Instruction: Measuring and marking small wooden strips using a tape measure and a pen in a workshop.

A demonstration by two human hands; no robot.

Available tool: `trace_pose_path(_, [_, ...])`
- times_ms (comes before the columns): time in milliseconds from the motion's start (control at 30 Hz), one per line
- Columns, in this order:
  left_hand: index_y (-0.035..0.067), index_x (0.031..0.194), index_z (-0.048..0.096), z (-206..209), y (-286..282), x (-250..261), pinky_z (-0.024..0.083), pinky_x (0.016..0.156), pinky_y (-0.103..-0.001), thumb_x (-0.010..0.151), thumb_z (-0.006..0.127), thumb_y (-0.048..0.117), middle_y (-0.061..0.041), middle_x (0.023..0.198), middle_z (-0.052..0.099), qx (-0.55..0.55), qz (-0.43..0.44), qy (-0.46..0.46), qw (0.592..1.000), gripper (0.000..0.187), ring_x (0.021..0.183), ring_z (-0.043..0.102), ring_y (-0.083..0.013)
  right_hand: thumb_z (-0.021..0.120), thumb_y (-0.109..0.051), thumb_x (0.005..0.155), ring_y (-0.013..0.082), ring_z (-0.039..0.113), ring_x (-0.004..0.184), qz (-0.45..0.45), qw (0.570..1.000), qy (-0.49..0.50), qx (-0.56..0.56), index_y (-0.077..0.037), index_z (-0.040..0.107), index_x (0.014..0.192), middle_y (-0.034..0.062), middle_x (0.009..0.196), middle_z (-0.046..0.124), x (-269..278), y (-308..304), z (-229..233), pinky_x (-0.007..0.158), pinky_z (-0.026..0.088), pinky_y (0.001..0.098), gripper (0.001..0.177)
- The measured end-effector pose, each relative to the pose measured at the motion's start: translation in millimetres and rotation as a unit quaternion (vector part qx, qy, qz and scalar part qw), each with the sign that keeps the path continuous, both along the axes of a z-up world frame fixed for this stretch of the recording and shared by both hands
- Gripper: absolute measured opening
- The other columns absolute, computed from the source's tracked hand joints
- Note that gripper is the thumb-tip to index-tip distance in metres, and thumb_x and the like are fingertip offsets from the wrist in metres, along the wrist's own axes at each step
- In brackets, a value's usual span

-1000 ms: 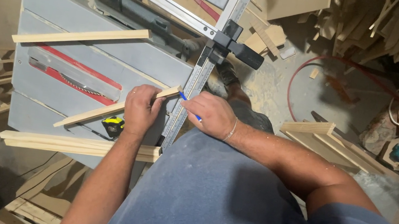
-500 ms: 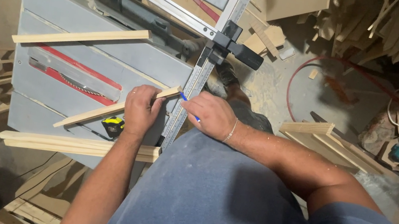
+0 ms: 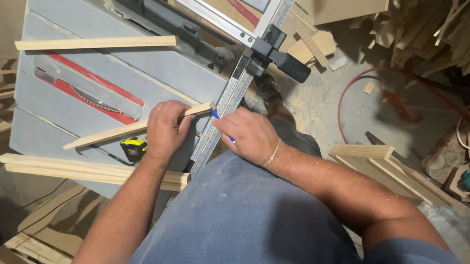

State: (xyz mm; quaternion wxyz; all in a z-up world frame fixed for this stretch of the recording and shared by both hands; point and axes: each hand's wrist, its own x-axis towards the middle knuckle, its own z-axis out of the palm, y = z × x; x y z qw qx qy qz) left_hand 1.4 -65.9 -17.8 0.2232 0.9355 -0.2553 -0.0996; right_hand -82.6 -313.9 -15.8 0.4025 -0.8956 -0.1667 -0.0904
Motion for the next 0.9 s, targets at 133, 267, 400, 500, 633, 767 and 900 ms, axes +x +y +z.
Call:
trace_pose_path(133, [0.015,0.097,0.071,4,-2,0,0.052,0.084,-0.047,0.086,0.082,0.024,-0.006,0.090,0.068,-0.007,-0.002,-0.003,1.000,0.018,0.090,0.068,-0.0331,0.055,-0.031,0.100,0.0219,0.065,0.085,-0.045,0.997,0.032,-0.046,-0.019,0.066,0.102,0.0001,0.087,0.063,-4,1,-1,0.067,0.057,0.0354,0.017])
trace_pose_path(267, [0.017,0.097,0.071,-1,1,0,0.052,0.085,-0.045,0.086,0.082,0.024,-0.005,0.090,0.068,0.001,-0.003,-0.008,1.000,0.018,0.091,0.068,-0.0317,0.057,-0.032,0.099,0.0194,0.066,0.083,-0.060,0.996,0.042,-0.048,-0.022,0.068,0.100,-0.0025,0.085,0.064,-3,-7,-6,0.068,0.058,0.0327,0.014])
trace_pose_path(400, [0.016,0.099,0.071,2,-2,0,0.052,0.087,-0.045,0.086,0.082,0.023,-0.005,0.092,0.069,0.002,0.003,-0.003,1.000,0.019,0.093,0.069,-0.0310,0.059,-0.033,0.099,0.0222,0.069,0.084,-0.071,0.995,0.058,-0.039,-0.022,0.070,0.103,-0.0003,0.087,0.068,0,-21,-7,0.070,0.059,0.0362,0.017])
trace_pose_path(500, [0.015,0.104,0.072,4,-1,2,0.053,0.089,-0.045,0.085,0.083,0.021,-0.005,0.094,0.070,-0.007,0.009,0.009,1.000,0.023,0.096,0.069,-0.0312,0.058,-0.035,0.100,0.0223,0.069,0.084,-0.070,0.993,0.078,-0.054,-0.023,0.071,0.103,-0.0001,0.086,0.068,0,-31,-4,0.071,0.059,0.0364,0.018])
trace_pose_path(633, [0.013,0.109,0.071,18,6,2,0.052,0.093,-0.046,0.086,0.082,0.022,-0.009,0.099,0.070,-0.015,-0.005,0.008,1.000,0.027,0.102,0.068,-0.0342,0.057,-0.037,0.101,0.0222,0.068,0.085,-0.073,0.988,0.096,-0.095,-0.023,0.069,0.103,0.0006,0.087,0.067,1,-41,11,0.072,0.058,0.0359,0.018])
trace_pose_path(767, [0.014,0.107,0.073,23,23,-2,0.052,0.093,-0.044,0.089,0.079,0.021,-0.006,0.100,0.070,0.025,0.008,-0.036,0.999,0.020,0.102,0.068,-0.0305,0.055,-0.042,0.104,0.0235,0.067,0.091,-0.072,0.986,0.088,-0.119,-0.022,0.069,0.103,-0.0002,0.094,0.066,5,-49,11,0.076,0.057,0.0380,0.024])
trace_pose_path(900, [0.013,0.105,0.071,33,40,-5,0.053,0.093,-0.044,0.091,0.075,0.015,-0.009,0.097,0.070,0.037,0.009,-0.082,0.996,0.015,0.101,0.069,-0.0315,0.052,-0.040,0.106,0.0296,0.066,0.105,-0.044,0.990,0.101,-0.086,-0.020,0.068,0.105,0.0039,0.109,0.067,7,-56,8,0.087,0.055,0.0433,0.026])
